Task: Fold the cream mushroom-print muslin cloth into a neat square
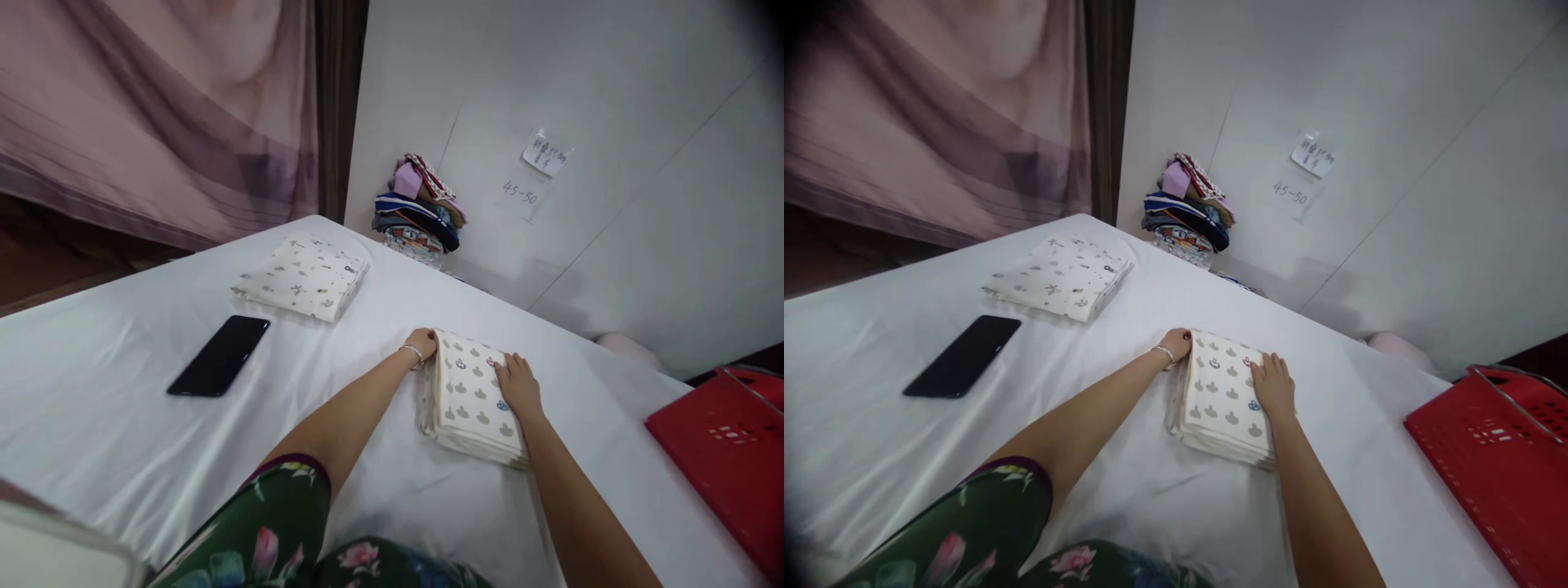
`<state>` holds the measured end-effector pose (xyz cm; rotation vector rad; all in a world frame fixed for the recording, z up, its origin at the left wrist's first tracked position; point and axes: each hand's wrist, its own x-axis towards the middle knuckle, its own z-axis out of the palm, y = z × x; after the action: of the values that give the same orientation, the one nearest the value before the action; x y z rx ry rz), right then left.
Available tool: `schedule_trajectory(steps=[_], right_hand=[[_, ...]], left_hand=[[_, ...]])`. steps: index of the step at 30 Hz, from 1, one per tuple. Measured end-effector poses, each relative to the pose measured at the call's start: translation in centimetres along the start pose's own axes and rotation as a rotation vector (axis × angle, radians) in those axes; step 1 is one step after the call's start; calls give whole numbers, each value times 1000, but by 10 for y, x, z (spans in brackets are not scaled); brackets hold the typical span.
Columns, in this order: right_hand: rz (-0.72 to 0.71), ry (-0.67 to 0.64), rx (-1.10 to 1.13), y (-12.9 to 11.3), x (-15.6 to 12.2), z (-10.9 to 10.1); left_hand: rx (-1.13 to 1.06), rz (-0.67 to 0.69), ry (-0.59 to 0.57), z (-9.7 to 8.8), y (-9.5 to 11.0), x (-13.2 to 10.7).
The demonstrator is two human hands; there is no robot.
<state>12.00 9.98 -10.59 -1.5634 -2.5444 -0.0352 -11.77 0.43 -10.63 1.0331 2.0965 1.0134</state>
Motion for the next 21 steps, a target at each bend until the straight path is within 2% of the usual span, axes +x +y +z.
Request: schedule_trajectory(steps=[8,14,21], right_hand=[[-2,13,-9,1,2,3],[0,28,9,1,0,2],[-14,29,31,-1,-1,2]], left_hand=[[-16,71,20,0,-1,0],[3,112,84,4,-5,3],[17,66,179,1,-7,5]])
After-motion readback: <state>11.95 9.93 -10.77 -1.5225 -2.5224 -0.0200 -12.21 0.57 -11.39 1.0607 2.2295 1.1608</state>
